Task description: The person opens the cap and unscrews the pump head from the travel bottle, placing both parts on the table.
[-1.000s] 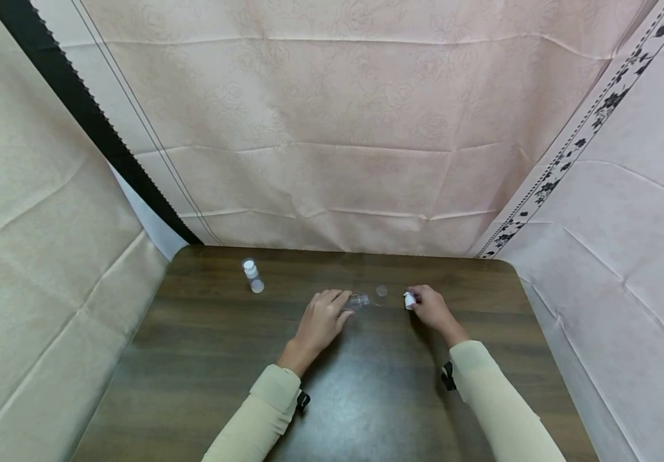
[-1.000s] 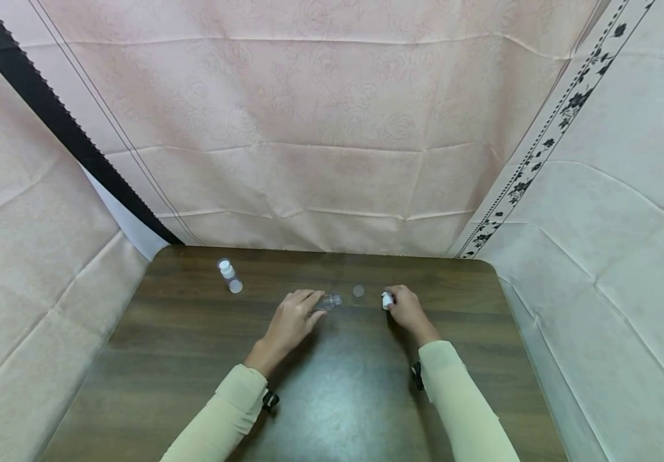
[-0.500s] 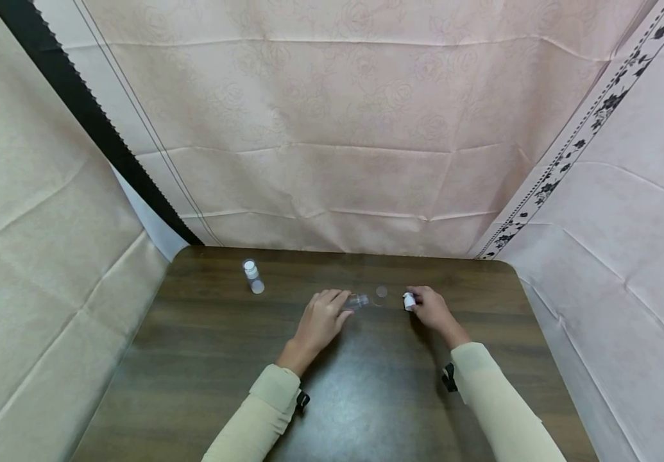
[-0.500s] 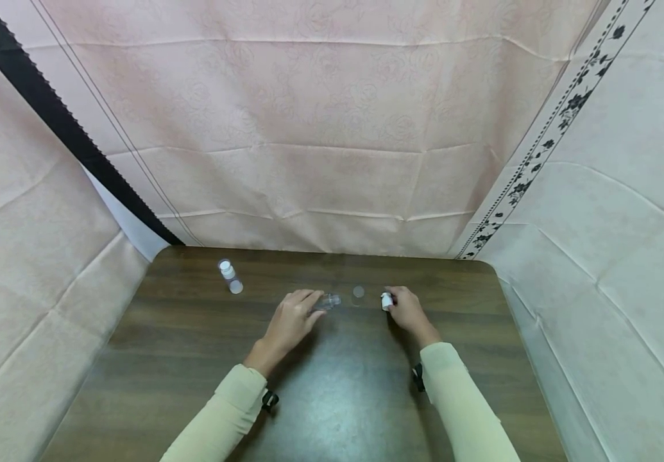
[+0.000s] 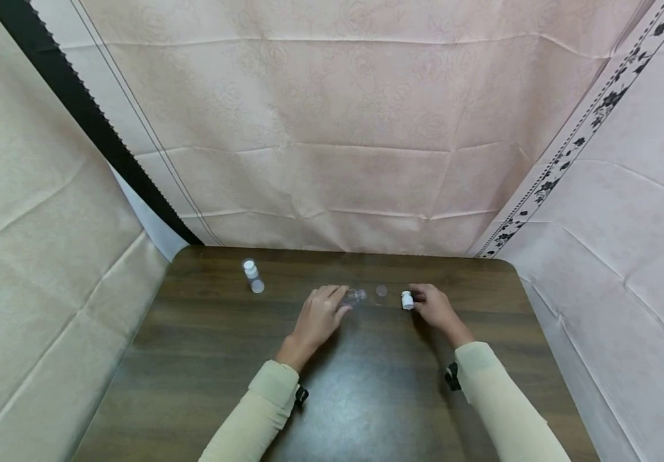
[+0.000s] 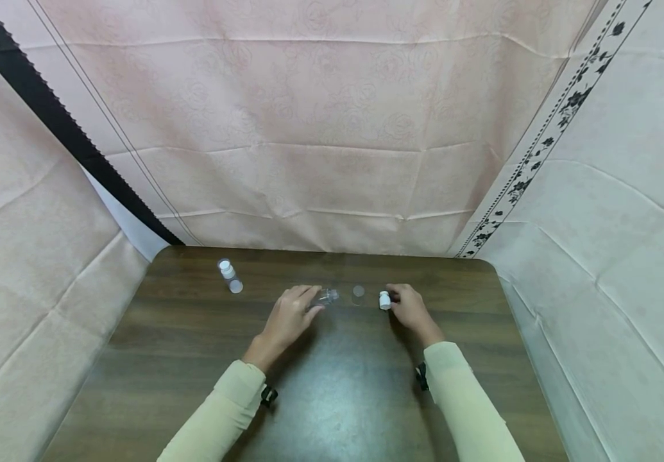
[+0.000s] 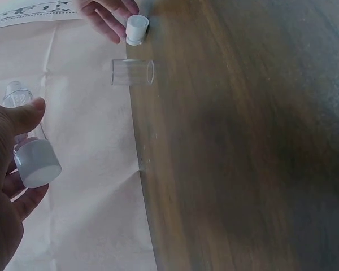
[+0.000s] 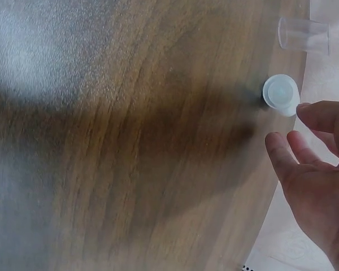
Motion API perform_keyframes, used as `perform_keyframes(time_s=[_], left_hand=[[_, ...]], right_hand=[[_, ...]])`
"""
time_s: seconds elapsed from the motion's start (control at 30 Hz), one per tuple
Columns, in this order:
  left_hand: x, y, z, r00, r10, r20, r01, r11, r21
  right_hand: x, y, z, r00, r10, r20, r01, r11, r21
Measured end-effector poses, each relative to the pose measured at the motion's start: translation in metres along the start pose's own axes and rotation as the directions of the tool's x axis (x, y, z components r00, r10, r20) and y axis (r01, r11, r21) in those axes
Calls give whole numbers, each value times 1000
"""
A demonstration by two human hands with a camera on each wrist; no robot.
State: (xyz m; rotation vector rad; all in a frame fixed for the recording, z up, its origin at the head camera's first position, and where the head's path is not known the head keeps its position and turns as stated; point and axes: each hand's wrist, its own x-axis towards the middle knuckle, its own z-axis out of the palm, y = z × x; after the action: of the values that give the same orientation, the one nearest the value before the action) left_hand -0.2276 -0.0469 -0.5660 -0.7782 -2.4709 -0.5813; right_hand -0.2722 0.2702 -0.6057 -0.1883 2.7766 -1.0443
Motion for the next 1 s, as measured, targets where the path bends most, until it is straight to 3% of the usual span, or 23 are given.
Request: perform_keyframes(time_s=[0.53, 1.0], left_hand=[[7, -6, 2, 999, -31, 9, 31, 999, -32], [17, -15, 13, 998, -61, -3, 61, 993, -105]], right_hand=[[-9, -7, -11, 996, -64, -60, 63, 998, -9], [-25, -24, -19, 988, -114, -104, 115, 993, 5]])
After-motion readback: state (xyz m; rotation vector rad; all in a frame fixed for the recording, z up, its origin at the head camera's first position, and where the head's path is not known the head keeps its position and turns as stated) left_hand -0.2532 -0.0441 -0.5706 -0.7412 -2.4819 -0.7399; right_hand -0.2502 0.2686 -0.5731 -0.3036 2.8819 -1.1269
